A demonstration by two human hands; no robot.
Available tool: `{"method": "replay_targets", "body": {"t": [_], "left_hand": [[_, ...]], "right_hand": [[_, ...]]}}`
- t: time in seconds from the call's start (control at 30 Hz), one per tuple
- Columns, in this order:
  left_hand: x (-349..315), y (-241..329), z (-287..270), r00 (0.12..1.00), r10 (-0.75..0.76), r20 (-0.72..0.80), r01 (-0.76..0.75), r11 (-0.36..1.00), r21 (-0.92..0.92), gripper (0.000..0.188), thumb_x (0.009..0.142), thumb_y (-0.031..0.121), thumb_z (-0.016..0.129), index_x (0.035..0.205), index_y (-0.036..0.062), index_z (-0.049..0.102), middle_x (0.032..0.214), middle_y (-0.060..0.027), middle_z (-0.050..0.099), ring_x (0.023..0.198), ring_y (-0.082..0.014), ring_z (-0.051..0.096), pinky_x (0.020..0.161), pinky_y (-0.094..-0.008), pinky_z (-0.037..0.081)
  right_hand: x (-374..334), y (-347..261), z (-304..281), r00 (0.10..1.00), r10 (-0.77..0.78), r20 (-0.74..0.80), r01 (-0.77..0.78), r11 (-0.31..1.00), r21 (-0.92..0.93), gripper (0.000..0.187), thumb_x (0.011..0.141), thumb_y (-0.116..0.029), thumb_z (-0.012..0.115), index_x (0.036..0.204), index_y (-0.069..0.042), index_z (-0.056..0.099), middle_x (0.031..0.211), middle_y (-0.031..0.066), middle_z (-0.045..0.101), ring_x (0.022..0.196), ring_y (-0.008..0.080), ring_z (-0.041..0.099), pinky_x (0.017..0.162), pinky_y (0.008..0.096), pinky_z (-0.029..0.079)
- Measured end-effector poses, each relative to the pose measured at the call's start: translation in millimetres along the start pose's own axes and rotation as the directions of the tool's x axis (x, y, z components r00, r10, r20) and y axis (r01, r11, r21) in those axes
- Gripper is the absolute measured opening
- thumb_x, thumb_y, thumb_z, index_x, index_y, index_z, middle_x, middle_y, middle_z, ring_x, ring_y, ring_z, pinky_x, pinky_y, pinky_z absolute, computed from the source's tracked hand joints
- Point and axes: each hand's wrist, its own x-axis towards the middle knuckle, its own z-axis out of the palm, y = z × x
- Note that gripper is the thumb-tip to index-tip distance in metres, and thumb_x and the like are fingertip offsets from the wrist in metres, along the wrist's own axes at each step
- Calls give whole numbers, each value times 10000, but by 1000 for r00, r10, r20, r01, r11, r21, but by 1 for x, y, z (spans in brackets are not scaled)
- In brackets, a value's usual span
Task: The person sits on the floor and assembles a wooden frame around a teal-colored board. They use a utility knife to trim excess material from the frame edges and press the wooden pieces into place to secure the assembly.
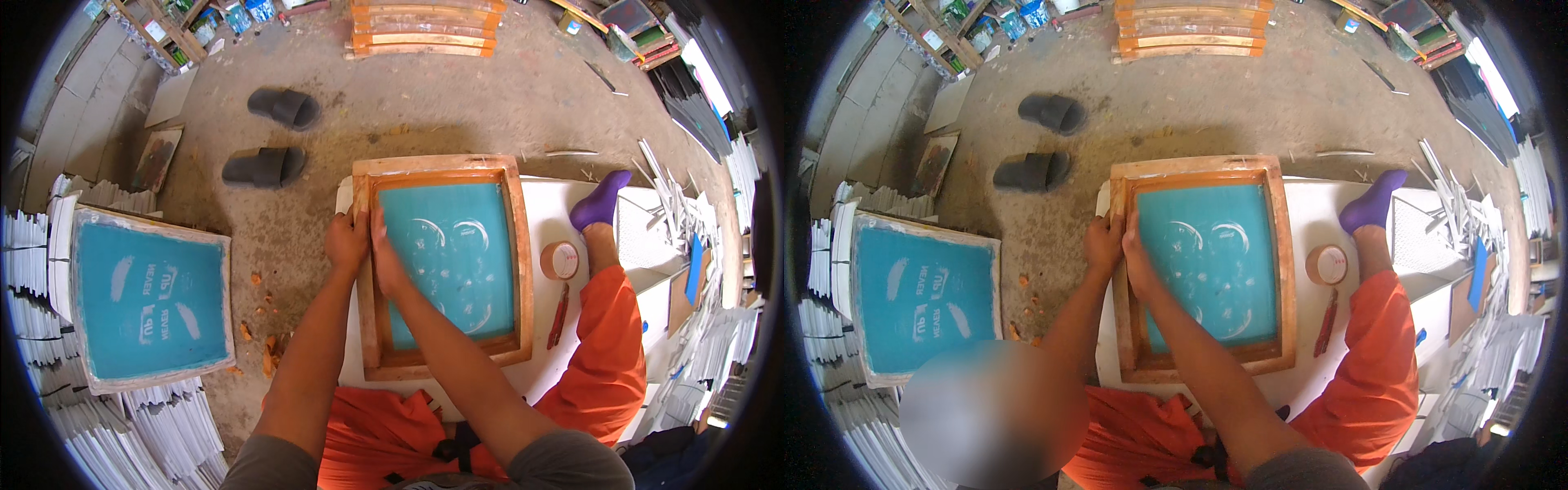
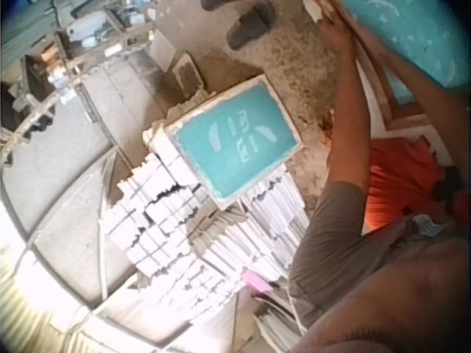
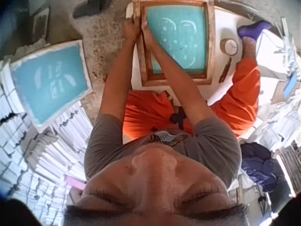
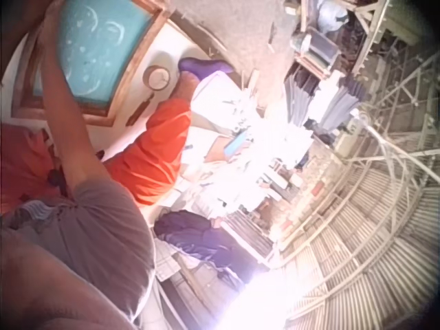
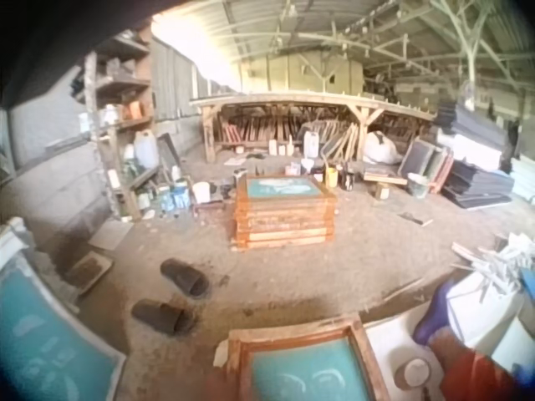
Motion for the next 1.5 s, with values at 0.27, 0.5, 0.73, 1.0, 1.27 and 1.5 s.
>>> {"method": "replay_targets", "body": {"t": [0.27, 0.5, 0.73, 1.0, 1.27, 1.5], "left_hand": [[-4, 4, 0, 999, 7, -41, -8, 999, -44, 533, 1012, 521, 589, 969, 26, 780, 850, -175, 647, 801, -397, 672, 711, -504, 517], [-2, 0, 3, 998, 35, -47, -37, 998, -44, 484, 995, 474, 608, 953, 21, 773, 841, -175, 642, 796, -393, 671, 706, -508, 512], [1, 1, 5, 999, -52, -9, 52, 998, -34, 536, 989, 525, 599, 976, 13, 760, 897, -194, 679, 850, -414, 688, 740, -495, 529], [-8, 19, -1, 999, -45, 8, 46, 998, -53, 615, 1010, 553, 579, 1056, -33, 761, 900, -207, 698, 852, -409, 701, 773, -497, 535], [-92, -14, -50, 979, 71, 189, -63, 997, -46, 763, 965, 627, 633, 1365, -22, 657, 905, -236, 715, 868, -373, 722, 804, -482, 554], [-230, -38, -65, 981, -1, 196, -47, 970, 237, 828, 939, 649, 638, 1442, -5, 573, 1180, -288, 685, 1078, -435, 696, 888, -522, 567]], "right_hand": [[21, -20, 8, 999, -53, 2, 53, 999, 2, 782, 1137, -552, 300, 1688, -41, 81, 1746, 104, 116, 1604, 220, 103, 1300, 372, 111], [54, -23, 6, 983, -162, 85, 162, 987, 11, 823, 1131, -556, 295, 1681, -37, -31, 1768, 122, -1, 1627, 254, -8, 1308, 381, 45], [-8, 4, -3, 990, -113, 79, 130, 958, -255, 780, 1145, -501, 288, 1679, -44, -51, 1771, 109, -36, 1628, 259, -44, 1309, 394, 20], [-141, 7, -8, 985, 76, 153, -47, 982, -185, 870, 1131, -525, 357, 1657, -21, -119, 1758, 160, 54, 1621, 294, 48, 1297, 425, 87], [-223, -30, -66, 929, 150, 337, 162, 656, -737, 804, 1093, -525, 484, 1637, 25, 267, 1670, 272, 326, 1561, 351, 325, 1264, 412, 262], [-265, -20, -70, 925, 122, 360, 315, 283, -906, 650, 1057, -470, 547, 1486, 17, 502, 1254, 246, 672, 1182, 431, 617, 1008, 505, 487]]}}
